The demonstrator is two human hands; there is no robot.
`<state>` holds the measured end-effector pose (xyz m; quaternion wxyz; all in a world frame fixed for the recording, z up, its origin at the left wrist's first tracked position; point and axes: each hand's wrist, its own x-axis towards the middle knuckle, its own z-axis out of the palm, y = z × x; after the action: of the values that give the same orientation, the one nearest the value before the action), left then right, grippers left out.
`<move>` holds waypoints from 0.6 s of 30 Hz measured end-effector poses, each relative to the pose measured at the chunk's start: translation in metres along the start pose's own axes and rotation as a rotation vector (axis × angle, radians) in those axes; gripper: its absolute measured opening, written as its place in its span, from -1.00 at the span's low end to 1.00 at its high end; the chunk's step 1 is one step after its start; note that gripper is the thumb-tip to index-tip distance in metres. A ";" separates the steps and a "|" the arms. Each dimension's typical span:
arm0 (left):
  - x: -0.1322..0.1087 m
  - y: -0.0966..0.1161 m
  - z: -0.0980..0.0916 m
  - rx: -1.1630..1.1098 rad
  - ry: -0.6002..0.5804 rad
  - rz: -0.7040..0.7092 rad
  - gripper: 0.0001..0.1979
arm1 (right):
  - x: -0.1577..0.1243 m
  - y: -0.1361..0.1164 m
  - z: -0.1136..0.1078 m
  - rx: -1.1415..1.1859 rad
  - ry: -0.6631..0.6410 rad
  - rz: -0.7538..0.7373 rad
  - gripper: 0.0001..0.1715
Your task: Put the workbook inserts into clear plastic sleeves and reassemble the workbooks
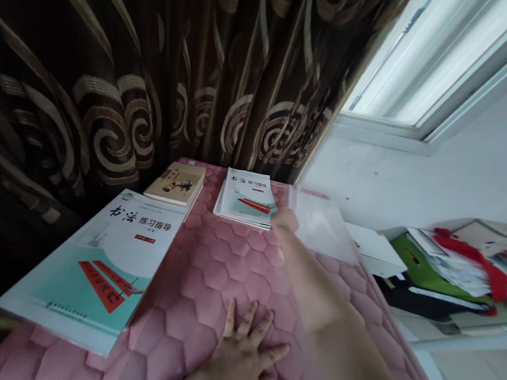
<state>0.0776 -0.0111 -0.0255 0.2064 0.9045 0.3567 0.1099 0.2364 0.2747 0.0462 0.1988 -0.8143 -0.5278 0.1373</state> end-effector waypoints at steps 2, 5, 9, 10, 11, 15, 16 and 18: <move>-0.001 0.000 0.000 0.002 0.000 0.001 -0.39 | -0.001 -0.004 -0.003 0.014 0.014 0.032 -0.64; -0.002 0.000 -0.001 0.001 0.001 -0.004 -0.41 | -0.002 -0.006 -0.010 0.058 0.022 0.055 -0.67; 0.000 0.002 -0.004 -0.035 -0.025 -0.018 -0.43 | -0.011 0.005 -0.019 0.180 -0.061 0.068 -0.87; 0.001 0.003 -0.007 -0.045 -0.041 -0.026 -0.43 | -0.016 0.011 -0.020 0.219 -0.098 0.086 -0.92; 0.002 0.004 -0.009 -0.053 -0.059 -0.033 -0.43 | -0.022 0.018 -0.021 0.262 -0.138 0.110 -0.91; 0.004 0.007 -0.017 -0.076 -0.127 -0.042 -0.41 | -0.054 0.048 -0.017 0.500 -0.300 0.207 -0.82; 0.005 0.006 -0.017 -0.072 -0.126 -0.044 -0.41 | -0.061 0.054 -0.016 0.575 -0.333 0.218 -0.82; 0.005 0.005 -0.014 -0.054 -0.112 -0.049 -0.42 | -0.071 0.060 -0.012 0.740 -0.388 0.222 -0.82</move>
<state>0.0795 -0.0068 -0.0101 0.2530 0.8944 0.3635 0.0634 0.2611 0.1858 0.0301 0.3585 -0.6990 -0.3800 0.4883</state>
